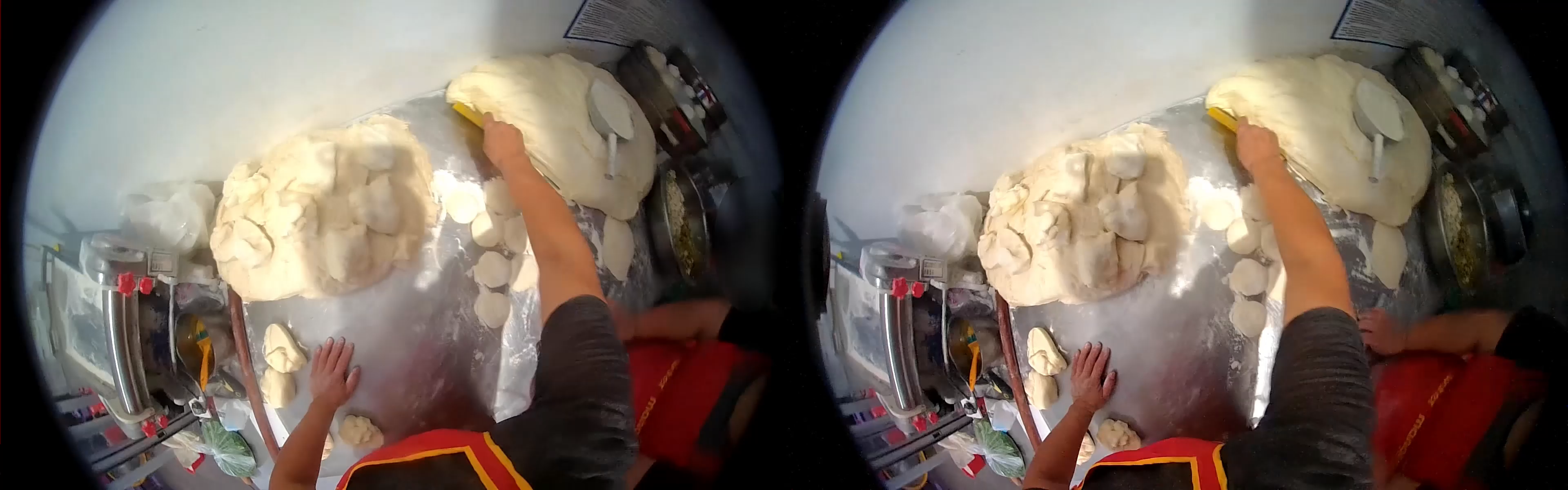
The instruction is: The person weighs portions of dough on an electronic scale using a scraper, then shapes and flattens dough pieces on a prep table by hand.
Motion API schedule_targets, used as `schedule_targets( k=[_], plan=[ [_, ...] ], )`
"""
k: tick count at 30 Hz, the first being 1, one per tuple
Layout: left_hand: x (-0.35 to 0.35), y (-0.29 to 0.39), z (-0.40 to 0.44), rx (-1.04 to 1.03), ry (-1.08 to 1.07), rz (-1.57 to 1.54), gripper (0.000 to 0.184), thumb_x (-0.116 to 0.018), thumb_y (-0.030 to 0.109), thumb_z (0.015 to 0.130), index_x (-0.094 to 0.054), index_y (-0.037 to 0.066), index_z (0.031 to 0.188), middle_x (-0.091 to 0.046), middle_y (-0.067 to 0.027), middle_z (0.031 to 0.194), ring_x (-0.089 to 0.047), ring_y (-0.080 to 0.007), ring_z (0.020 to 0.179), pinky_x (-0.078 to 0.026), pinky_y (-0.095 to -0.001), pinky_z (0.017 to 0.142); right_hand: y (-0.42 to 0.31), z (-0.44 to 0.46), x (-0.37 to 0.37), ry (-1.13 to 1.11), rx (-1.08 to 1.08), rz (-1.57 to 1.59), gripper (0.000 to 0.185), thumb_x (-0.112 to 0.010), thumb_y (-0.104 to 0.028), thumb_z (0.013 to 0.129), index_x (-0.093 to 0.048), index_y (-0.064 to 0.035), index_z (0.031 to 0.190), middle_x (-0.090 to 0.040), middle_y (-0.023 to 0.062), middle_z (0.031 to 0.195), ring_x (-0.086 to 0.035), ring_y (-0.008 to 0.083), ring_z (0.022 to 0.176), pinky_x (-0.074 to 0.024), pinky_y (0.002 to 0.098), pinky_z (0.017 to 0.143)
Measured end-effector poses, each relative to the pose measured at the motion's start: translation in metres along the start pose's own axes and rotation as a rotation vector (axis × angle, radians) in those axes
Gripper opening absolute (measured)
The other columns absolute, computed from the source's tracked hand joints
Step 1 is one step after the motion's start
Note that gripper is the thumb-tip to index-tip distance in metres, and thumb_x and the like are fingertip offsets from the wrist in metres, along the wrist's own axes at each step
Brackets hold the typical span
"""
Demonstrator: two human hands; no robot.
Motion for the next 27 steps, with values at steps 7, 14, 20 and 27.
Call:
schedule_targets(
  k=[7,14,20,27],
  plan=[
    [0.004,0.009,0.001,-0.056,0.058,0.032,0.054,-0.061,0.025,0.077,-0.049,0.01,0.128,-0.047,-0.0113,0.133,-0.036,-0.0324,0.128,-0.024,-0.0488,0.107,-0.021,-0.064,0.035,-0.019,0.012,0.031,0.029,-0.043,-0.007,0.085,-0.048,0.0004,0.112,-0.065,0.0189,0.083,-0.065,0.0314,0.073,-0.0521,0.0417,0.065],
    [0.001,0.008,0.0,-0.029,0.028,-0.012,0.053,-0.059,0.023,0.078,-0.048,0.008,0.128,-0.044,-0.0142,0.135,-0.034,-0.0344,0.129,-0.021,-0.0506,0.108,0.018,-0.087,0.018,-0.125,-0.081,0.048,0.016,-0.044,-0.01,0.085,-0.051,-0.0038,0.098,-0.066,0.0145,0.08,-0.066,0.0301,0.08,-0.0514,0.0416,0.069],
    [0.0,0.007,0.003,-0.024,0.014,0.012,0.053,-0.06,0.024,0.077,-0.049,0.008,0.127,-0.046,-0.0137,0.133,-0.036,-0.0344,0.128,-0.023,-0.0501,0.107,0.07,-0.073,-0.021,-0.027,-0.031,-0.044,0.027,-0.051,-0.006,0.079,-0.049,-0.0062,0.105,-0.065,0.0179,0.078,-0.064,0.034,0.072,-0.0514,0.0436,0.065],
    [0.009,0.006,0.003,-0.006,0.028,-0.01,0.051,-0.06,0.027,0.079,-0.05,0.01,0.127,-0.046,-0.0112,0.134,-0.037,-0.0323,0.128,-0.024,-0.0492,0.107,0.064,-0.048,0.012,-0.094,-0.031,0.002,0.027,-0.054,-0.003,0.073,-0.052,-0.0035,0.1,-0.065,0.0194,0.078,-0.064,0.0363,0.072,-0.0513,0.0456,0.065]
  ],
)
Point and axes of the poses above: each hand's wrist, its own z-axis towards the middle knuckle, its own x-axis out of the back of the hand, y = z × x, the point moved 10 cm from there along z, towards the middle knuckle
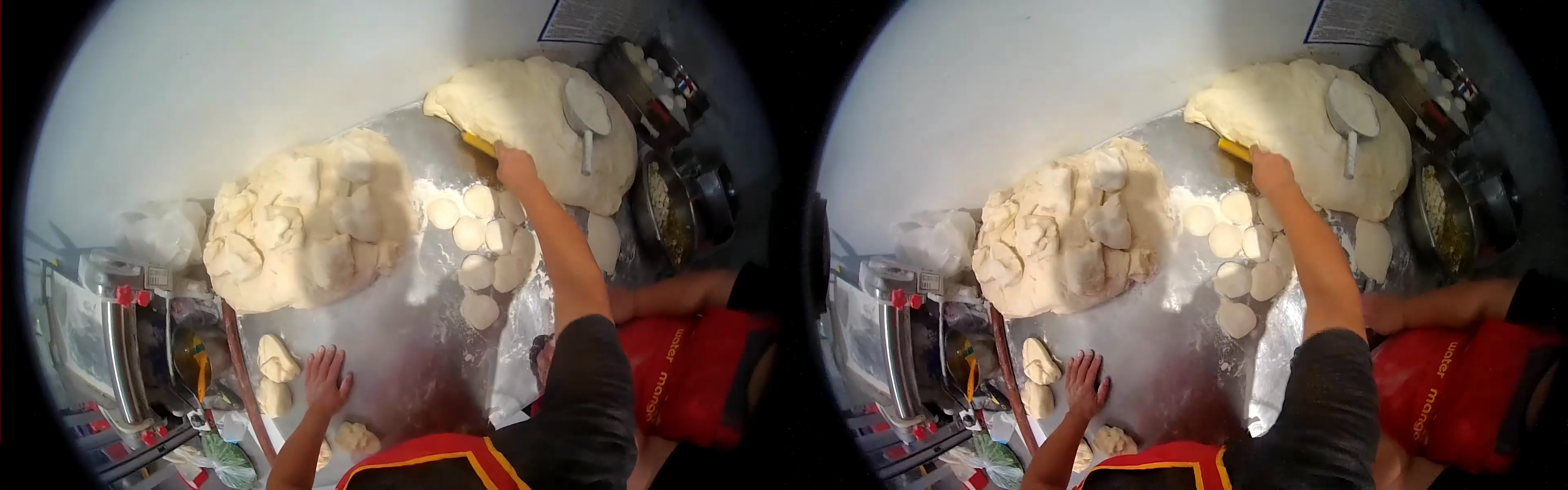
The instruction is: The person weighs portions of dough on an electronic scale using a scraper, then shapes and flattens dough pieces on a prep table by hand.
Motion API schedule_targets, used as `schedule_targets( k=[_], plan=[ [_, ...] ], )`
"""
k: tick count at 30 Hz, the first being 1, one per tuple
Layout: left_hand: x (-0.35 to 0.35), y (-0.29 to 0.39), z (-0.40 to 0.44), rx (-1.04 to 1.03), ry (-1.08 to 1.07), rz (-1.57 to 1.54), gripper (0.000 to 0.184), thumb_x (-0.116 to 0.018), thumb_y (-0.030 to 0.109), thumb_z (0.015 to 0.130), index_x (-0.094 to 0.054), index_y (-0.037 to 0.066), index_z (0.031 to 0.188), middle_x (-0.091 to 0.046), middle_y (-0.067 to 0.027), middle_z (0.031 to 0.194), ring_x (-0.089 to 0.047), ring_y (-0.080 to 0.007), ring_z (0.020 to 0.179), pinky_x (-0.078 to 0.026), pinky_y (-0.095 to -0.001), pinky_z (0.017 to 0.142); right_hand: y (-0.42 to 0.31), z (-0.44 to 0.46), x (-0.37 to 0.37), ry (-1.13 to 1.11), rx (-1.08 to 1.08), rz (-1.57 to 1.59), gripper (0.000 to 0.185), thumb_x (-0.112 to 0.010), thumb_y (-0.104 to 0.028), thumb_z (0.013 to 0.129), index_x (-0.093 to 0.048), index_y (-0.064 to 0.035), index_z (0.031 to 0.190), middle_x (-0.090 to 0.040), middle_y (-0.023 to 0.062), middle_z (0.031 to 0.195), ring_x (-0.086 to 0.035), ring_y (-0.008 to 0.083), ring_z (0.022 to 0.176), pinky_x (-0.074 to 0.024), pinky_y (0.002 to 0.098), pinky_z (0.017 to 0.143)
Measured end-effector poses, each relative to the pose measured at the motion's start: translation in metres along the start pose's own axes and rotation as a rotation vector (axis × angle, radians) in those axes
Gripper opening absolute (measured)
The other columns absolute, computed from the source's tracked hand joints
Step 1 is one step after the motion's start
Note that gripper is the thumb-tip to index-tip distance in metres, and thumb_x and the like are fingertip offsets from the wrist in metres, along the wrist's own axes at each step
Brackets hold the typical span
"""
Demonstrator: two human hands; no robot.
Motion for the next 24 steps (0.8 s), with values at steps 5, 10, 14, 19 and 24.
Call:
schedule_targets(
  k=[5,10,14,19,24],
  plan=[
    [-0.002,-0.001,-0.003,-0.003,-0.011,-0.023,0.053,-0.059,0.028,0.081,-0.048,0.011,0.13,-0.045,-0.0112,0.135,-0.035,-0.0318,0.129,-0.022,-0.0481,0.108,-0.039,-0.031,0.053,0.021,0.029,-0.086,0.027,-0.05,-0.005,0.079,-0.05,-0.0033,0.105,-0.064,0.0181,0.077,-0.065,0.0329,0.073,-0.0524,0.0428,0.061],
    [-0.009,-0.008,-0.006,0.014,-0.021,0.0,0.053,-0.059,0.033,0.082,-0.048,0.013,0.129,-0.044,-0.0069,0.136,-0.035,-0.0276,0.129,-0.025,-0.0462,0.107,-0.019,0.023,0.101,0.345,0.04,-0.297,0.031,-0.046,-0.012,0.084,-0.05,-0.0052,0.114,-0.062,0.0122,0.091,-0.062,0.0288,0.088,-0.051,0.0404,0.074],
    [-0.003,-0.008,-0.008,0.004,-0.015,-0.026,0.052,-0.059,0.032,0.082,-0.048,0.014,0.129,-0.044,-0.0063,0.136,-0.035,-0.0268,0.129,-0.024,-0.0445,0.109,-0.082,0.016,0.132,0.483,0.164,0.115,0.048,-0.054,-0.009,0.084,-0.04,-0.0018,0.129,-0.051,0.0198,0.118,-0.049,0.0346,0.112,-0.0391,0.0419,0.095],
    [-0.004,-0.008,-0.011,-0.026,0.011,-0.062,0.054,-0.059,0.031,0.082,-0.046,0.013,0.131,-0.044,-0.0077,0.136,-0.035,-0.0277,0.129,-0.024,-0.0441,0.109,-0.211,-0.086,0.118,0.247,0.437,0.515,0.056,-0.059,-0.005,0.082,-0.036,0.0,0.133,-0.045,0.0218,0.129,-0.042,0.038,0.119,-0.0344,0.0409,0.101],
    [0.007,-0.008,-0.015,-0.091,0.092,-0.055,0.055,-0.058,0.03,0.082,-0.043,0.011,0.132,-0.043,-0.0108,0.136,-0.035,-0.0281,0.129,-0.026,-0.0431,0.109,-0.319,-0.215,0.09,-0.036,0.668,0.698,0.053,-0.06,-0.003,0.081,-0.039,-0.0004,0.13,-0.046,0.0214,0.128,-0.044,0.0379,0.118,-0.0362,0.04,0.1]
  ],
)
Point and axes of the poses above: each hand's wrist, its own z-axis towards the middle knuckle, its own x-axis out of the back of the hand, y = z × x, the point moved 10 cm from there along z, towards the middle knuckle
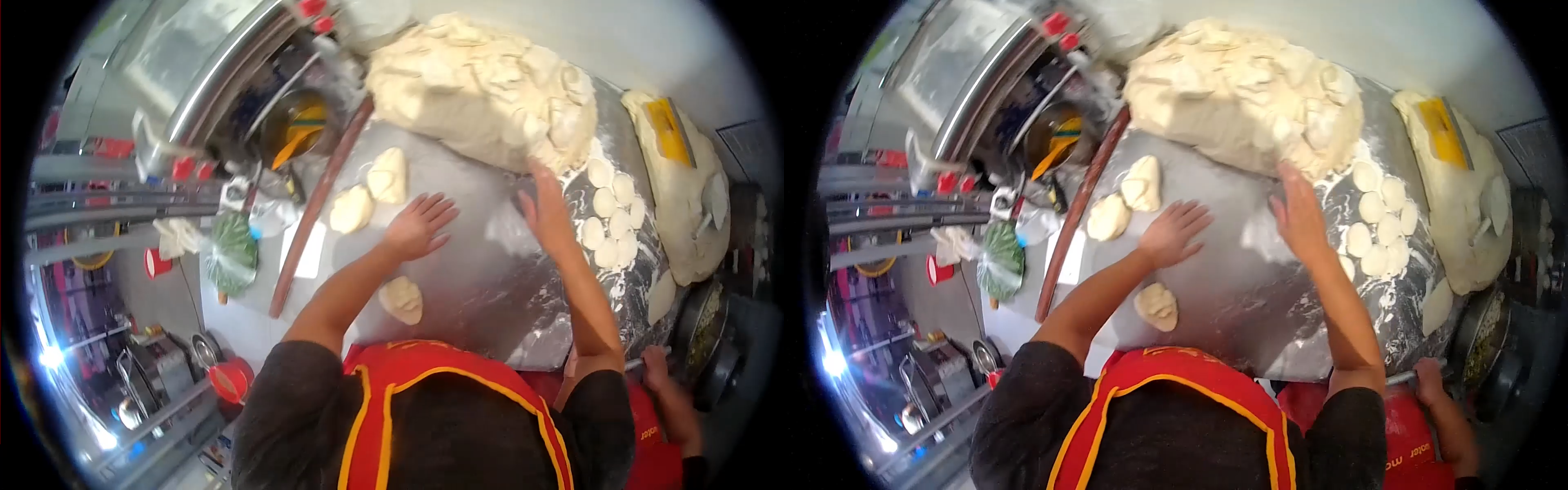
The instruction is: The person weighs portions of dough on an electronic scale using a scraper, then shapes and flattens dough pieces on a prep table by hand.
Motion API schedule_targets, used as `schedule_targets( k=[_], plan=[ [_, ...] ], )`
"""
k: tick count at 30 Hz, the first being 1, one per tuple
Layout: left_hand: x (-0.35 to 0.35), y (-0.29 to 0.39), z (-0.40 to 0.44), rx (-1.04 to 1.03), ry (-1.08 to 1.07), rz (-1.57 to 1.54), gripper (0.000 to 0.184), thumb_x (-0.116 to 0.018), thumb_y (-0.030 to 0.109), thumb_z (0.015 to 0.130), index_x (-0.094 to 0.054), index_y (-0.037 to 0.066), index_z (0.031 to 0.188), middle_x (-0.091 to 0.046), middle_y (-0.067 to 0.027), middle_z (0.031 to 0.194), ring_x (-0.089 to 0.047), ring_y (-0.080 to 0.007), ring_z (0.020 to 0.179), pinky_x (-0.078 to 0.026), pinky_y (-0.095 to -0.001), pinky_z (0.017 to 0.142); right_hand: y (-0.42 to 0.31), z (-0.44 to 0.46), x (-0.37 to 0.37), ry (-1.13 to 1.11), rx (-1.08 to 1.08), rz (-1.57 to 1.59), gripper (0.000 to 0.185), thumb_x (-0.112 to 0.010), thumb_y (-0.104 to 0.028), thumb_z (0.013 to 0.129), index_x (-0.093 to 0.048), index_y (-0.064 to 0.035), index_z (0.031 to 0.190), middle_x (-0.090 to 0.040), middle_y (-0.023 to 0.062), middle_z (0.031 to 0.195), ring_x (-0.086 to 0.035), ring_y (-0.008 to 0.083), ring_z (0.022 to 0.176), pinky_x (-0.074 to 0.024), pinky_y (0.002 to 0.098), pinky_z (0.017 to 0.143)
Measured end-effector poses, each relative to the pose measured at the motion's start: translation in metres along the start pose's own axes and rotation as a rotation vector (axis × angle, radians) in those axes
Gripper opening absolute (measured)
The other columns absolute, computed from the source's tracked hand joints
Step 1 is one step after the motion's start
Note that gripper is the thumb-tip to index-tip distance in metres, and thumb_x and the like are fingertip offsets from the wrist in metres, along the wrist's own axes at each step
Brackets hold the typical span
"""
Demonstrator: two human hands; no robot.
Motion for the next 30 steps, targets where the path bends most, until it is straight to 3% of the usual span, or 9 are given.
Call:
schedule_targets(
  k=[9,14,15,19,22,23,24,27,30],
  plan=[
    [0.036,-0.006,-0.066,0.114,0.345,-0.213,0.047,-0.065,0.022,0.077,-0.054,0.005,0.12,-0.051,-0.0152,0.126,-0.044,-0.0322,0.12,-0.032,-0.0441,0.104,-0.058,-0.017,-0.103,-0.181,-0.389,0.467,0.064,-0.061,-0.004,0.08,-0.031,-0.0025,0.136,-0.045,0.0222,0.13,-0.045,0.0364,0.119,-0.0377,0.0409,0.1],
    [0.097,-0.073,-0.152,0.559,0.539,0.081,0.061,-0.071,0.027,0.072,-0.046,0.009,0.125,-0.047,-0.0185,0.126,-0.043,-0.0373,0.117,-0.035,-0.0455,0.099,-0.122,0.039,-0.17,-0.104,-0.002,0.256,0.082,-0.072,-0.014,0.07,-0.028,-0.0107,0.139,-0.032,0.0256,0.138,-0.036,0.0377,0.126,-0.0298,0.0421,0.107],
    [0.105,-0.085,-0.156,0.61,0.554,0.122,0.064,-0.072,0.028,0.071,-0.045,0.01,0.126,-0.046,-0.0191,0.126,-0.043,-0.0381,0.117,-0.035,-0.0458,0.098,-0.131,0.049,-0.187,-0.157,-0.067,0.198,0.082,-0.073,-0.015,0.069,-0.03,-0.0124,0.138,-0.032,0.0256,0.138,-0.035,0.038,0.126,-0.0298,0.0428,0.106],
    [0.085,-0.112,-0.128,0.585,0.218,-0.007,0.072,-0.073,0.029,0.069,-0.04,0.01,0.13,-0.044,-0.0204,0.128,-0.042,-0.0399,0.116,-0.037,-0.0463,0.095,-0.141,0.07,-0.229,-0.269,-0.182,0.034,0.072,-0.076,-0.017,0.064,-0.042,-0.015,0.128,-0.033,0.0226,0.136,-0.035,0.0374,0.125,-0.0317,0.046,0.102],
    [0.087,-0.118,-0.114,0.586,0.144,-0.102,0.063,-0.071,0.029,0.072,-0.047,0.008,0.126,-0.055,-0.0201,0.116,-0.049,-0.0374,0.109,-0.039,-0.043,0.094,-0.125,0.053,-0.214,-0.183,-0.228,0.156,0.053,-0.076,-0.016,0.063,-0.053,-0.0106,0.11,-0.047,0.0186,0.123,-0.048,0.034,0.111,-0.0407,0.0431,0.091],
    [0.102,-0.116,-0.121,0.538,0.259,-0.29,0.052,-0.069,0.029,0.075,-0.053,0.006,0.119,-0.059,-0.0192,0.108,-0.053,-0.0362,0.103,-0.042,-0.042,0.09,-0.115,0.04,-0.209,-0.231,-0.333,0.266,0.051,-0.076,-0.015,0.063,-0.053,-0.0103,0.109,-0.049,0.0184,0.12,-0.05,0.0336,0.108,-0.0423,0.0417,0.09],
    [0.117,-0.116,-0.129,0.442,0.517,-0.286,0.027,-0.066,0.024,0.075,-0.062,0.006,0.095,-0.064,-0.0158,0.089,-0.059,-0.0351,0.087,-0.046,-0.0429,0.078,-0.108,0.029,-0.201,-0.269,-0.429,0.381,0.049,-0.076,-0.015,0.063,-0.053,-0.01,0.107,-0.052,0.0182,0.117,-0.053,0.0332,0.105,-0.0439,0.0404,0.088],
    [0.131,-0.128,-0.116,0.422,0.466,-0.535,0.036,-0.063,0.024,0.08,-0.058,0.001,0.107,-0.063,-0.0189,0.098,-0.06,-0.033,0.093,-0.045,-0.0387,0.083,-0.117,0.007,-0.144,-0.093,-0.421,0.339,0.059,-0.075,-0.014,0.064,-0.05,-0.009,0.117,-0.055,0.0198,0.114,-0.056,0.0333,0.101,-0.0462,0.0386,0.086],
    [0.109,-0.166,-0.089,0.524,0.469,-0.681,0.052,-0.062,0.025,0.082,-0.048,-0.001,0.124,-0.054,-0.0227,0.119,-0.052,-0.0373,0.109,-0.04,-0.0396,0.093,-0.122,0.007,-0.112,0.01,-0.474,0.719,0.073,-0.076,-0.016,0.065,-0.042,-0.0077,0.128,-0.05,0.0199,0.124,-0.053,0.0333,0.108,-0.0439,0.0382,0.092]
  ],
)
Point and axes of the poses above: each hand's wrist, its own z-axis towards the middle knuckle, its own x-axis out of the back of the hand, y = z × x, the point moved 10 cm from there along z, towards the middle knuckle
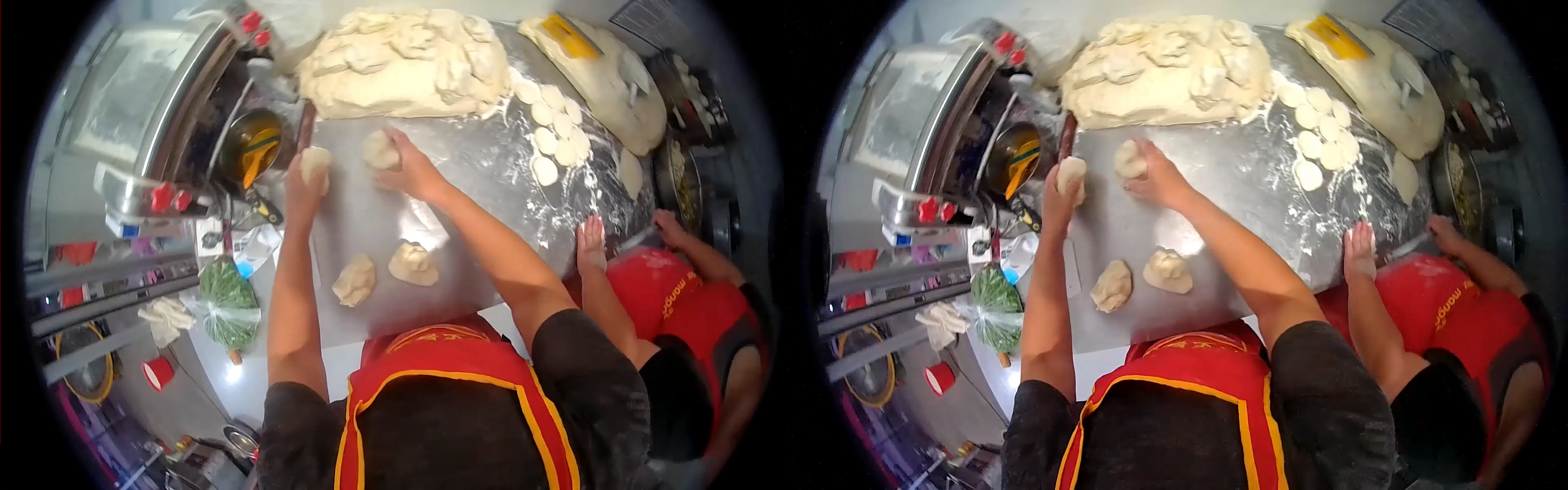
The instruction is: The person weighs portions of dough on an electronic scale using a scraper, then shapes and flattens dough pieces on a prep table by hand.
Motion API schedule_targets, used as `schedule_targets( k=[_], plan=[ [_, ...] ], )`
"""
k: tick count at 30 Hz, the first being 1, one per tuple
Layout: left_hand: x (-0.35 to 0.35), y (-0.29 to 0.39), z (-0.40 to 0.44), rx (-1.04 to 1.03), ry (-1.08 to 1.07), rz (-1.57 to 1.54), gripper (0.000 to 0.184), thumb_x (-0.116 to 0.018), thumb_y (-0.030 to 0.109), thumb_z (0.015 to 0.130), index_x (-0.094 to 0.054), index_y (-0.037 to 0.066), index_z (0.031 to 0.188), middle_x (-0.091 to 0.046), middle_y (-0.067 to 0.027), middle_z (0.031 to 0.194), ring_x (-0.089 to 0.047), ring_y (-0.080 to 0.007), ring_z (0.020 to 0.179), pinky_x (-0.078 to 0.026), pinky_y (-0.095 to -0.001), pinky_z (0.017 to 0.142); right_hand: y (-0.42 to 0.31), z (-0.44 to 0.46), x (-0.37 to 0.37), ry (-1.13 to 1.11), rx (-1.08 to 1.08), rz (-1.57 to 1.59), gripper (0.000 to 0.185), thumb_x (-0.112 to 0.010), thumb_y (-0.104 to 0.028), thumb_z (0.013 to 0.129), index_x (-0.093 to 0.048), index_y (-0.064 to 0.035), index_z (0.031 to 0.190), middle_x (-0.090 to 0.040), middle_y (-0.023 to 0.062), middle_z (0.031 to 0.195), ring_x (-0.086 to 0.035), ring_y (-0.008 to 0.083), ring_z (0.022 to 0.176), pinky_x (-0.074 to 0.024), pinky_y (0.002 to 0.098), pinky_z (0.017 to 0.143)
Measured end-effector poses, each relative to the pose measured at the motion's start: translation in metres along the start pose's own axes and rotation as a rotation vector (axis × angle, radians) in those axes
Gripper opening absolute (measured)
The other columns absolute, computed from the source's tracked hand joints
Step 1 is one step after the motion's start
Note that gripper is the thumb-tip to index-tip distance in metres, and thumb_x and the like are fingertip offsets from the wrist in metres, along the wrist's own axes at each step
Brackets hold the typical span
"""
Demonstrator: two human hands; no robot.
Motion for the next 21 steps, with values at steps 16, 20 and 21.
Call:
schedule_targets(
  k=[16,20,21],
  plan=[
    [-0.127,0.073,-0.014,-0.376,-0.01,0.617,0.065,-0.068,0.023,0.077,-0.039,0.006,0.134,-0.037,-0.0249,0.133,-0.035,-0.0421,0.123,-0.029,-0.0468,0.103,0.202,-0.108,0.313,0.387,-0.597,-0.69,0.065,-0.079,-0.022,0.063,-0.052,0.0011,0.118,-0.058,0.0208,0.112,-0.057,0.0324,0.1,-0.0439,0.0379,0.087],
    [-0.137,0.052,0.0,-0.327,-0.021,0.531,0.062,-0.066,0.016,0.078,-0.039,0.006,0.133,-0.034,-0.0267,0.134,-0.036,-0.0426,0.122,-0.032,-0.0449,0.102,0.202,-0.092,0.36,0.644,-0.49,-0.174,0.037,-0.074,-0.015,0.067,-0.063,0.0038,0.097,-0.066,0.0133,0.093,-0.062,0.0192,0.082,-0.0479,0.0317,0.071],
    [-0.138,0.049,0.002,-0.321,-0.005,0.538,0.06,-0.066,0.014,0.078,-0.04,0.006,0.132,-0.036,-0.026,0.132,-0.037,-0.0425,0.12,-0.033,-0.0447,0.101,0.188,-0.086,0.379,0.731,-0.423,-0.044,0.039,-0.073,-0.015,0.068,-0.061,0.0047,0.1,-0.065,0.014,0.094,-0.061,0.0207,0.083,-0.0477,0.0316,0.073]
  ],
)
Point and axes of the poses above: each hand's wrist, its own z-axis towards the middle knuckle, its own x-axis out of the back of the hand, y = z × x, the point moved 10 cm from there along z, towards the middle knuckle
